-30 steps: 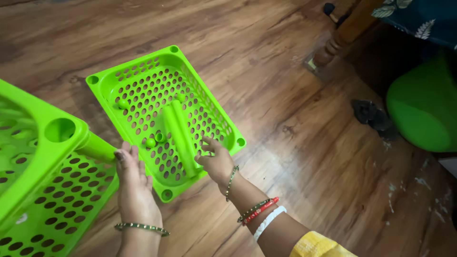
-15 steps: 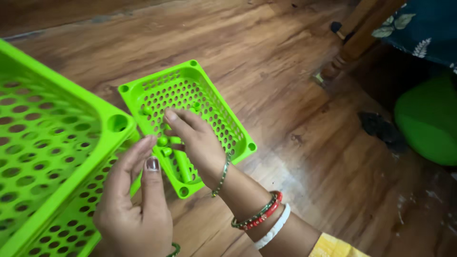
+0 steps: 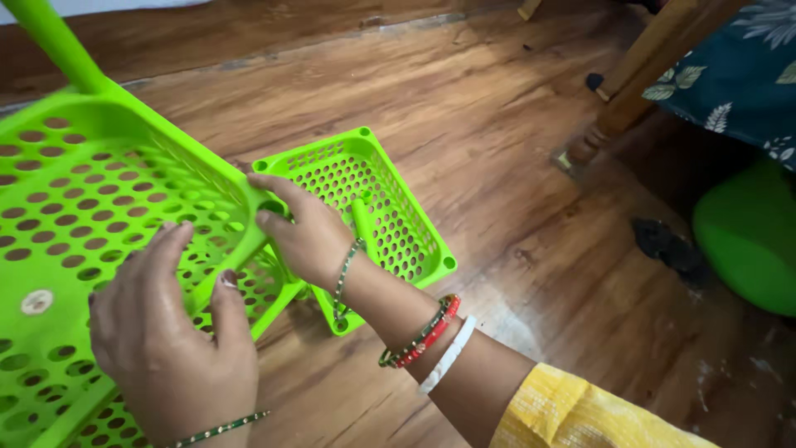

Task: The person assembles a green plastic stool by inserting cylindrical legs into the perforated seat. They repeatedly insert and remove the legs, testing the fit, and place the legs into a small green basket when not in use.

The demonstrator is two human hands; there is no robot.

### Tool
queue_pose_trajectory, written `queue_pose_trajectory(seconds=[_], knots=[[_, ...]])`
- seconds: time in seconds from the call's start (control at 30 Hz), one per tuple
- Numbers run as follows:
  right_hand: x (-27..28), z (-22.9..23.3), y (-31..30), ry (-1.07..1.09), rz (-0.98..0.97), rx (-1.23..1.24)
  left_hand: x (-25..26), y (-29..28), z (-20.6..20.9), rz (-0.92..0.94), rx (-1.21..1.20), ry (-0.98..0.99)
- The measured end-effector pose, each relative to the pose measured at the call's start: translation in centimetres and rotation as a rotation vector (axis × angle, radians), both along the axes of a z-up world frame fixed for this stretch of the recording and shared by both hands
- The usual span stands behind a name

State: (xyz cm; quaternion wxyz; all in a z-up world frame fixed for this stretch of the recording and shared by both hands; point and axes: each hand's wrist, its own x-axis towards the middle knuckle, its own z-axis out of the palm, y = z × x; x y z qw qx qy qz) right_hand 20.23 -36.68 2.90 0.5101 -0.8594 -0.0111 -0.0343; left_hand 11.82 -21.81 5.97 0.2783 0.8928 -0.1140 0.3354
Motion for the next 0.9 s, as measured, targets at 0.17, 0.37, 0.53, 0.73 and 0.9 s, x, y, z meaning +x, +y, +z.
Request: queue_pose_trajectory(seconds=[0.17,0.37,0.53,0.73,0.9], knots=[[-3.0,-0.4,0.5,-0.031,-0.029,0.098,-1.5,0.5,-0.3,0.036,0.004,0.044],[-7.5,0.6,1.3,0.066,-0.108,0.117,-3.7,1.2,-2.1,0.156,0.047,0.155],[-10.9,1.8,2.3,0.185,-0.129,0.249,-5.1,2.2,-2.6,0.188,0.053,0.171],[-14.4,1.1,3.6,0.196,-0.088,0.389,-6.7,3.8,-2.5,0.224,0.068,0.159],[-16.9,1.1,4.6,0.146,-0.022,0.36,-8.1,3.7,-2.0,0.243,0.048,0.25]])
